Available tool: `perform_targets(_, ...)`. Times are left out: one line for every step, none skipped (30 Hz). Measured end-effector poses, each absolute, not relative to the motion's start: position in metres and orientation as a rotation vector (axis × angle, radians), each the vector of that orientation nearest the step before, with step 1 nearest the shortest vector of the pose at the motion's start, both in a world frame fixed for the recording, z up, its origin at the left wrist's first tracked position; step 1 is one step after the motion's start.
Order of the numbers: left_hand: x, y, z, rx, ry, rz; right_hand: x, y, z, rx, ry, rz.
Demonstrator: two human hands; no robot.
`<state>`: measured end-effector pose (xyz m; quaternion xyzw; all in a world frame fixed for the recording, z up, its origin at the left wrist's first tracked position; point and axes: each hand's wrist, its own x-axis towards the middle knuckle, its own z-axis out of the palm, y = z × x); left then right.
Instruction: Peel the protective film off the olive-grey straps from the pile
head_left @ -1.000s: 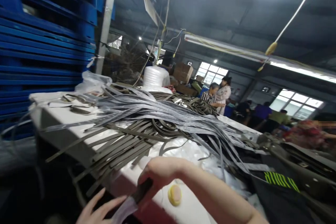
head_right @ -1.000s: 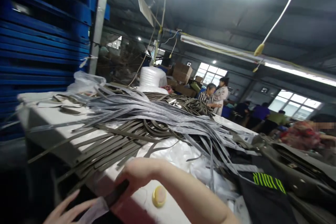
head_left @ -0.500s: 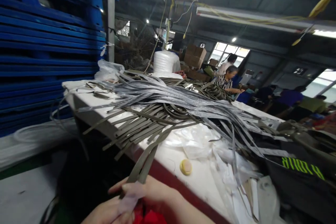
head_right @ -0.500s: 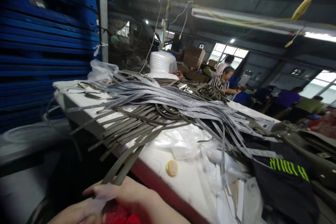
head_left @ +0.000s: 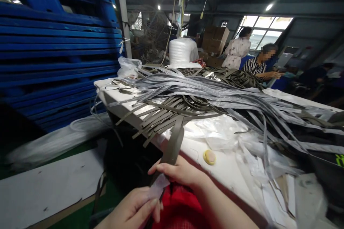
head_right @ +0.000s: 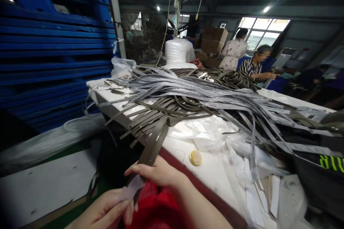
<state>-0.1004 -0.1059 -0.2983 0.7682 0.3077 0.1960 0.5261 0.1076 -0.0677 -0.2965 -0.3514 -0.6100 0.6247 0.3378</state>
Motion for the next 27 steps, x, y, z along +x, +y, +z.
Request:
perform_targets(-0.099,-0.105,-0.296,1.847,0.747,0.473,0.1,-0.071,-0.302,-0.866,-1.644,1.68)
perform_targets(-0.1,-0.105,-0.295,1.855,0.762,0.471,0.094,-0.074,-0.308,-0.821,-1.67,1.729)
perform_targets(-0.101,-0.105,-0.294,1.857,0.775,0.471,0.089,-0.076,-0.313,-0.79,-1.68,1.758)
perform_targets(-0.103,-0.106,-0.294,1.852,0.786,0.475,0.086,-0.077,-0.316,-0.779,-1.686,1.752)
perform_targets(-0.106,-0.107,-0.295,1.842,0.781,0.48,0.085,-0.077,-0.317,-0.79,-1.69,1.715)
perform_targets(-0.109,-0.108,-0.296,1.825,0.77,0.488,0.086,-0.078,-0.317,-0.819,-1.688,1.656)
perform_targets(-0.112,-0.11,-0.297,1.804,0.762,0.497,0.088,-0.077,-0.315,-0.858,-1.675,1.595)
perform_targets(-0.116,-0.112,-0.298,1.782,0.759,0.506,0.091,-0.077,-0.313,-0.898,-1.648,1.546)
perform_targets(-0.119,-0.114,-0.299,1.763,0.763,0.513,0.093,-0.077,-0.311,-0.93,-1.613,1.519)
perform_targets(-0.122,-0.116,-0.299,1.746,0.775,0.518,0.095,-0.077,-0.309,-0.952,-1.578,1.51)
perform_targets(-0.125,-0.118,-0.3,1.73,0.789,0.523,0.096,-0.078,-0.308,-0.962,-1.553,1.515)
perform_targets(-0.127,-0.12,-0.3,1.718,0.804,0.529,0.096,-0.078,-0.309,-0.962,-1.546,1.533)
perform_targets(-0.128,-0.121,-0.299,1.712,0.816,0.534,0.095,-0.08,-0.31,-0.953,-1.561,1.566)
perform_targets(-0.127,-0.123,-0.298,1.714,0.826,0.536,0.093,-0.081,-0.311,-0.935,-1.594,1.609)
perform_targets(-0.126,-0.124,-0.296,1.723,0.831,0.536,0.09,-0.083,-0.313,-0.911,-1.639,1.655)
perform_targets(-0.124,-0.125,-0.294,1.74,0.831,0.536,0.087,-0.084,-0.314,-0.889,-1.684,1.694)
perform_targets(-0.122,-0.126,-0.292,1.761,0.832,0.54,0.085,-0.086,-0.315,-0.874,-1.715,1.715)
perform_targets(-0.12,-0.126,-0.289,1.781,0.834,0.551,0.084,-0.087,-0.316,-0.873,-1.722,1.717)
perform_targets(-0.118,-0.126,-0.287,1.799,0.835,0.571,0.084,-0.088,-0.316,-0.887,-1.702,1.706)
perform_targets(-0.118,-0.125,-0.286,1.814,0.831,0.598,0.085,-0.088,-0.315,-0.912,-1.658,1.691)
perform_targets(-0.118,-0.124,-0.285,1.825,0.83,0.635,0.088,-0.087,-0.314,-0.943,-1.599,1.672)
perform_targets(-0.121,-0.123,-0.285,1.83,0.833,0.68,0.092,-0.087,-0.313,-0.979,-1.538,1.646)
perform_targets(-0.124,-0.121,-0.285,1.826,0.841,0.73,0.098,-0.086,-0.312,-1.018,-1.48,1.608)
perform_targets(-0.128,-0.12,-0.287,1.817,0.85,0.778,0.103,-0.085,-0.312,-1.056,-1.425,1.554)
perform_targets(-0.132,-0.118,-0.288,1.806,0.864,0.817,0.109,-0.084,-0.312,-1.088,-1.37,1.491)
perform_targets(-0.137,-0.117,-0.289,1.795,0.88,0.845,0.114,-0.083,-0.311,-1.111,-1.314,1.424)
perform_targets(-0.141,-0.117,-0.291,1.788,0.893,0.861,0.119,-0.082,-0.311,-1.122,-1.256,1.364)
